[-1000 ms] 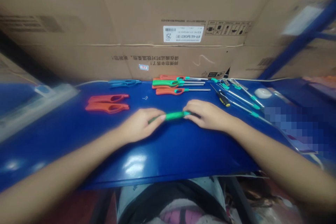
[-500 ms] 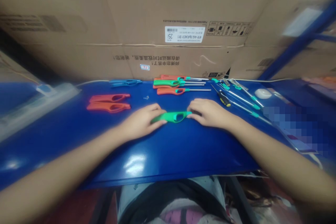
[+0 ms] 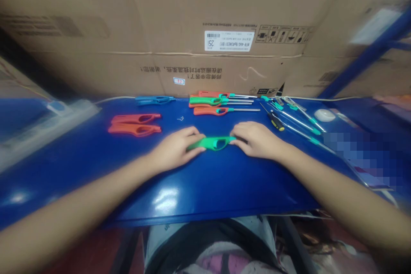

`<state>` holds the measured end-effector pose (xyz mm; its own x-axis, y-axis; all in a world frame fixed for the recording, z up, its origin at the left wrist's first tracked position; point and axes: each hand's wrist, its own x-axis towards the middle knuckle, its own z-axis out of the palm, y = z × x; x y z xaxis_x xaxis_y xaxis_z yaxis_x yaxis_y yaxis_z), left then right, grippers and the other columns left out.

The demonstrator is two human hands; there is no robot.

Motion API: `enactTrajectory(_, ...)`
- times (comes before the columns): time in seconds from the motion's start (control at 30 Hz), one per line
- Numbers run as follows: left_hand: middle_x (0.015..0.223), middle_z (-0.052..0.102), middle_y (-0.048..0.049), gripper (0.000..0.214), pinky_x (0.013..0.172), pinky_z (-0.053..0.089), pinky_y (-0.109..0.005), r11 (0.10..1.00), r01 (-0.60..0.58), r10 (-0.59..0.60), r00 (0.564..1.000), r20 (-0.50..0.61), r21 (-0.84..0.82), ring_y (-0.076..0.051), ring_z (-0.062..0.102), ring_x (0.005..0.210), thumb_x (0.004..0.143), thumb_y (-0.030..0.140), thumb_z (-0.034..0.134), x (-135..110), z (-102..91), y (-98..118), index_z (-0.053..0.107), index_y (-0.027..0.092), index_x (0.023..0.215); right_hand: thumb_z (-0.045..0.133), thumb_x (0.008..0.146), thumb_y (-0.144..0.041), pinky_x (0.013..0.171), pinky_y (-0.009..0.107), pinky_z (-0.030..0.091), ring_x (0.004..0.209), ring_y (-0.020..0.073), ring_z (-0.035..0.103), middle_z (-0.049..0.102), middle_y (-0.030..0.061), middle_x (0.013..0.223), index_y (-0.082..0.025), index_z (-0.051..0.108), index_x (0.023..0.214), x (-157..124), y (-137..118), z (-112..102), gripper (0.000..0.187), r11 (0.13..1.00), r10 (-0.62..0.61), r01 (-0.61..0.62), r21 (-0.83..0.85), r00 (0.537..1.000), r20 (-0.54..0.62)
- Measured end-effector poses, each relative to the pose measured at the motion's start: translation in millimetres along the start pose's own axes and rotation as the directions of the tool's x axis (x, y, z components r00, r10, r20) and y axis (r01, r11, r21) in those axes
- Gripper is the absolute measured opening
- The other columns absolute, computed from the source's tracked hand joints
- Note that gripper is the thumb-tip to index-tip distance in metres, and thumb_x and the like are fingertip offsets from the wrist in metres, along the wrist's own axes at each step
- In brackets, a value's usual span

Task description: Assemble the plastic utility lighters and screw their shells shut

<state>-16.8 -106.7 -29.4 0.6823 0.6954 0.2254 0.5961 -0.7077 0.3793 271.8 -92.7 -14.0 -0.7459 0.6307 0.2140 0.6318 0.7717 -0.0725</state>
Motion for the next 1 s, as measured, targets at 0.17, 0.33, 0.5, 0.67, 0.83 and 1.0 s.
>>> enactTrajectory(0.17,0.115,0.064,-0.0106,0.037,0.095,0.051,-0.04,0.996,0.012,-0.011,1.0,-0.02,0.085,-0.026,0.06,0.106,0.096,0.04,0.06,4,-3.0,0,0.067,0.02,0.127,0.061,0.095,-0.031,0.068,0.03,0.04,0.079,0.02,0.061,0.068,0.0053,0.086,-0.018,0.063,0.089,-1,0,-14,0.015,0.994,0.108,-0.11,0.01,0.988,0.113)
enactTrajectory(0.33,0.114,0.064,-0.0099,0.037,0.093,0.053,-0.039,0.994,0.066,-0.064,0.997,-0.033,0.081,-0.025,0.063,0.102,0.094,0.039,0.062,1,-8.2,-1,0.068,0.019,0.126,0.059,0.093,-0.057,0.069,0.031,0.045,0.088,0.0226,0.065,0.069,0.0063,0.099,-0.021,0.065,0.097,-5,13,-25,0.037,0.958,0.284,-0.286,0.006,0.953,0.101)
enactTrajectory(0.5,0.113,0.064,-0.0098,0.036,0.086,0.055,-0.036,0.996,0.087,-0.087,0.996,-0.008,0.024,-0.022,0.065,0.097,0.094,0.034,0.06,-1,-12.5,1,0.067,0.017,0.125,0.046,0.099,-0.051,0.076,0.041,0.051,0.107,0.0374,0.065,0.059,0.024,0.125,-0.011,0.057,0.121,-10,27,-33,0.046,0.663,0.726,-0.678,-0.318,0.686,0.053)
enactTrajectory(0.67,0.109,0.064,-0.0092,0.032,0.084,0.055,-0.033,0.997,0.079,-0.079,0.997,0.0,-0.016,-0.021,0.065,0.093,0.091,0.027,0.06,-2,-14.4,3,0.069,0.017,0.12,0.048,0.097,-0.038,0.082,0.049,0.052,0.115,0.0427,0.063,0.05,0.0294,0.137,-0.01,0.048,0.133,-12,35,-39,0.046,0.47,0.878,-0.772,-0.428,0.458,0.138)
enactTrajectory(0.83,0.109,0.064,-0.0088,0.03,0.084,0.055,-0.032,0.997,0.065,-0.065,0.998,0.005,-0.043,-0.021,0.066,0.094,0.088,0.026,0.06,-2,-15.8,4,0.07,0.017,0.116,0.046,0.095,-0.035,0.08,0.049,0.053,0.112,0.0402,0.065,0.059,0.0277,0.13,-0.012,0.052,0.133,-13,42,-41,0.045,0.472,0.88,-0.771,-0.427,0.438,0.181)
enactTrajectory(1.0,0.11,0.063,-0.0093,0.033,0.087,0.054,-0.034,0.997,0.03,-0.03,0.999,0.013,-0.071,-0.021,0.065,0.096,0.092,0.03,0.057,0,-13.7,2,0.069,0.018,0.121,0.045,0.093,-0.029,0.081,0.047,0.053,0.11,0.0378,0.067,0.068,0.0233,0.12,-0.013,0.057,0.126,-11,43,-43,0.038,0.48,0.877,-0.787,-0.389,0.434,0.204)
